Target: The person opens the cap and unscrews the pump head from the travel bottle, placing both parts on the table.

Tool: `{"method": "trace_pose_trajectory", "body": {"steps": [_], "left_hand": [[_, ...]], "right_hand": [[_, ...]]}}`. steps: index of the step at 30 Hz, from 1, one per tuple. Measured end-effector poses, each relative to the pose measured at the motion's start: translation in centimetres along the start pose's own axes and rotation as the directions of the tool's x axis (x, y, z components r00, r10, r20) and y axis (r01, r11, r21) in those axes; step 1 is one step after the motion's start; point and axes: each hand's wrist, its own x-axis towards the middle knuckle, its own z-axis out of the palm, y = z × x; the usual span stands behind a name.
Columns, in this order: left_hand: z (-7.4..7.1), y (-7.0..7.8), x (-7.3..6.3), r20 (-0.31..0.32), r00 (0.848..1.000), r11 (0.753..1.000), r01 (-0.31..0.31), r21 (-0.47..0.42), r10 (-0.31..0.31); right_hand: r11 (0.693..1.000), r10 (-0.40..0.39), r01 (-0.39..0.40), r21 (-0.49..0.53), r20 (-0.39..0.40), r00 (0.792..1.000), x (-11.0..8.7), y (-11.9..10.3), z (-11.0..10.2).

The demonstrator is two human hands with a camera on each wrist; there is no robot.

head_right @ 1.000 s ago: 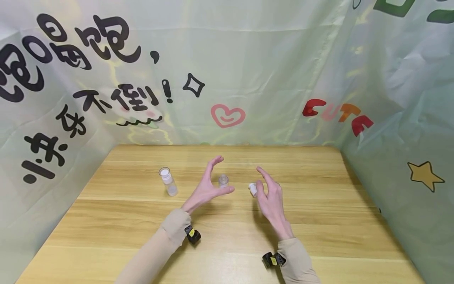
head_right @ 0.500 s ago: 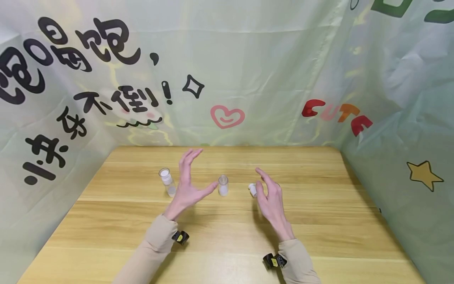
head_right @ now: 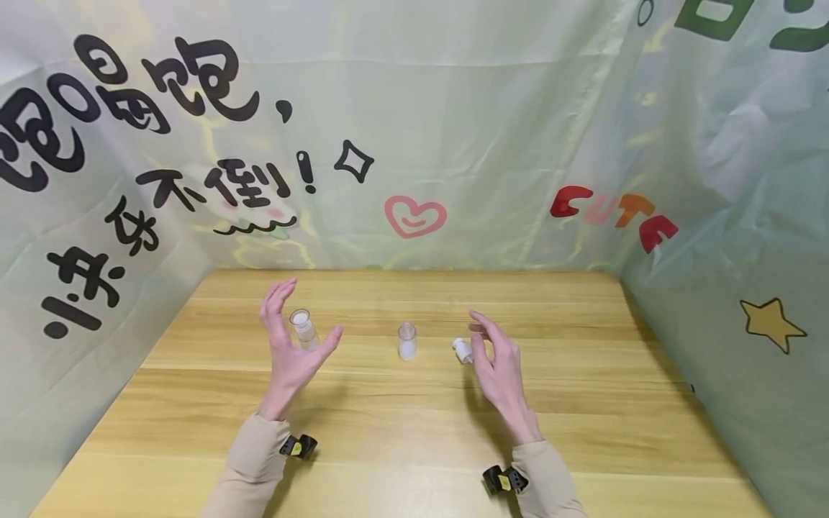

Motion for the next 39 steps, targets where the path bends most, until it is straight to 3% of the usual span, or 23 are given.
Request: {"method": "trace_pose_trajectory", "body": {"steps": [2, 4, 8, 12, 15, 18, 23, 27, 31, 39], "left_hand": [[-0.3, -0.3, -0.3, -0.038, 0.996, 0.997, 0.077, -0.005, -0.077], [-0.6, -0.4, -0.7, -0.079, 0.983, 0.986, 0.164, -0.021, -0.165], [-0.9, -0.6, -1.4, -0.127, 0.938, 0.947, 0.318, -0.048, -0.322], [-1.0, -0.9, -2.2, -0.118, 0.894, 0.902, 0.432, -0.026, -0.432], [-1.0, -1.1, -2.8, -0.097, 0.843, 0.848, 0.529, -0.019, -0.528], [-1.1, -1.4, -3.2, -0.07, 0.773, 0.776, 0.629, -0.043, -0.631], [-1.3, -2.2, -3.7, -0.025, 0.654, 0.653, 0.752, -0.09, -0.756], [-1.5, -2.7, -4.1, 0.017, 0.592, 0.587, 0.803, -0.106, -0.806], [-1.5, -2.9, -4.2, 0.06, 0.567, 0.558, 0.822, -0.115, -0.822], [-1.3, -3.3, -4.4, 0.155, 0.537, 0.529, 0.844, -0.092, -0.829]], "right_hand": [[1.0, 0.008, -0.008, -0.003, -0.004, 1.0, 0.0, -0.1, 0.0], [1.0, 0.018, -0.018, -0.01, -0.009, 1.0, -0.1, -0.1, 0.0], [0.999, 0.016, -0.017, -0.029, -0.036, 0.999, -0.1, -0.1, 0.1], [0.999, 0.003, -0.005, -0.037, -0.052, 0.999, -0.1, -0.1, 0.1], [0.999, 0.008, -0.01, -0.032, -0.044, 0.999, -0.1, 0.0, 0.0], [1.0, 0.012, -0.013, -0.023, -0.035, 0.999, 0.0, 0.0, 0.0], [1.0, -0.001, 0.001, -0.011, -0.036, 0.999, 0.3, -2.4, -0.2], [1.0, -0.002, 0.002, 0.002, -0.034, 0.999, 0.5, -3.6, -0.3], [1.0, -0.016, 0.016, 0.006, -0.033, 0.999, 0.5, -3.6, -0.3], [1.0, -0.022, 0.022, 0.004, -0.032, 0.999, 0.5, -3.6, -0.4]]}}
